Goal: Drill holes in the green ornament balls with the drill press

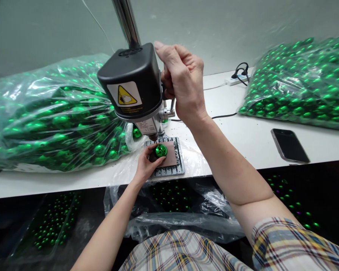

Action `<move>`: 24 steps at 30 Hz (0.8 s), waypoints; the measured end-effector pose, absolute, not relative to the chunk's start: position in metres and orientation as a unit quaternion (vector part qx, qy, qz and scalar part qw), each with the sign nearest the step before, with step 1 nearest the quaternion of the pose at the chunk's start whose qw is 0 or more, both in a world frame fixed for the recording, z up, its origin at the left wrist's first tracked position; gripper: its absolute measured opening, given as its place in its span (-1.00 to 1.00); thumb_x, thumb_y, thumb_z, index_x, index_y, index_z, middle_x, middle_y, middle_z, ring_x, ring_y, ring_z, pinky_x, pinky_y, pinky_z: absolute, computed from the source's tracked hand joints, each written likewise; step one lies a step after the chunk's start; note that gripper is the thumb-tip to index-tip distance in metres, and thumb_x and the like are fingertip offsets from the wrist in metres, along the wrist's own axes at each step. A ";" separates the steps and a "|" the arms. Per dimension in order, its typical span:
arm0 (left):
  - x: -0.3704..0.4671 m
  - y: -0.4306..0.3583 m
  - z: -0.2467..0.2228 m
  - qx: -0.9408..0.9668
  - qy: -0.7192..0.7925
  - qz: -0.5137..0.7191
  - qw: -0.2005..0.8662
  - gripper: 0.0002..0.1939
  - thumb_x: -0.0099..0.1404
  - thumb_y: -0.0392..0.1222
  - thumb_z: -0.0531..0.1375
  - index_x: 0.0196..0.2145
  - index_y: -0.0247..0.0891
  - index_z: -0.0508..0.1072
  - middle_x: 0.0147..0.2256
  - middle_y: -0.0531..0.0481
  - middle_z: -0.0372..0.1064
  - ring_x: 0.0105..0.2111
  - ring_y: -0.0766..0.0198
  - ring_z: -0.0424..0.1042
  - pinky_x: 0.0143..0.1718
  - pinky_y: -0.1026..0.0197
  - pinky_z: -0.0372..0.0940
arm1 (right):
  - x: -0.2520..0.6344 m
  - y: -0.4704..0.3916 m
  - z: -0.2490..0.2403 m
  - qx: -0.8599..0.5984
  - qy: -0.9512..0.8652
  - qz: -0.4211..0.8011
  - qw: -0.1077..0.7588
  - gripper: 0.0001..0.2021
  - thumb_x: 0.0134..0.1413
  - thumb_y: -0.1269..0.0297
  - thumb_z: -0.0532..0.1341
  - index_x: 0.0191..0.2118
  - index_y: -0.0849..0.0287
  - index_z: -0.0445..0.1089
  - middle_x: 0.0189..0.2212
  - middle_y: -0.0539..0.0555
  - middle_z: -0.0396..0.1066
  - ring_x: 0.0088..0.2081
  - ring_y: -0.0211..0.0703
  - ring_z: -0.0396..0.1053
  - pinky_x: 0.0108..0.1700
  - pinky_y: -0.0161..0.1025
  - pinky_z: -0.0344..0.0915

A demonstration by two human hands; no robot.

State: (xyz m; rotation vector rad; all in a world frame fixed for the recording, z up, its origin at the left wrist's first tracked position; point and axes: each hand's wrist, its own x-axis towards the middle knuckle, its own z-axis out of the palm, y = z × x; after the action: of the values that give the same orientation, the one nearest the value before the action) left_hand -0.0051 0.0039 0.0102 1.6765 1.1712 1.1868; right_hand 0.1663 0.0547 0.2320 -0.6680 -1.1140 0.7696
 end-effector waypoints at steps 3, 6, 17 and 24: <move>-0.004 0.004 0.009 0.649 0.461 0.470 0.381 -0.49 0.14 -0.14 0.42 0.03 -0.21 0.44 0.01 -0.15 0.50 0.06 0.06 0.48 0.17 -0.03 0.33 | 0.164 0.044 0.230 -0.297 -0.513 0.323 0.738 -0.39 0.06 -0.20 0.32 -0.66 0.08 0.03 -0.73 -0.11 -0.02 -0.70 -0.35 -0.11 -0.67 -0.20 -0.11; -0.004 0.005 0.008 0.647 0.462 0.472 0.381 -0.48 0.13 -0.14 0.43 0.03 -0.21 0.44 0.00 -0.15 0.50 0.05 0.06 0.48 0.16 -0.03 0.34 | 0.162 0.034 0.223 -0.264 -0.521 0.292 0.757 -0.41 0.14 -0.06 0.33 -0.70 0.08 0.06 -0.77 -0.11 -0.01 -0.73 -0.35 -0.08 -0.66 -0.19 -0.09; -0.005 0.008 0.001 0.659 0.444 0.487 0.361 -0.46 0.12 -0.18 0.45 0.04 -0.21 0.43 -0.03 -0.12 0.50 0.01 0.09 0.50 0.10 0.02 0.37 | 0.160 0.012 0.171 -0.193 -0.565 0.146 0.789 -0.42 0.23 0.26 0.29 -0.71 0.16 -0.02 -0.77 -0.11 -0.09 -0.73 -0.38 -0.10 -0.63 -0.19 -0.16; -0.004 0.007 0.002 0.657 0.445 0.489 0.363 -0.46 0.12 -0.18 0.45 0.04 -0.20 0.43 -0.02 -0.11 0.50 0.02 0.09 0.50 0.11 0.02 0.36 | 0.168 0.009 0.146 -0.212 -0.631 0.087 0.742 -0.42 0.29 0.28 0.16 -0.66 0.16 -0.20 -0.73 -0.10 -0.21 -0.67 -0.37 -0.15 -0.58 -0.19 -0.10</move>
State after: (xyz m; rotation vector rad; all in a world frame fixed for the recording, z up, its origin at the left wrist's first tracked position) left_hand -0.0041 0.0065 0.0021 1.6898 1.1447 1.2590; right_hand 0.1679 0.0092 0.1457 -0.4639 -1.3822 0.1908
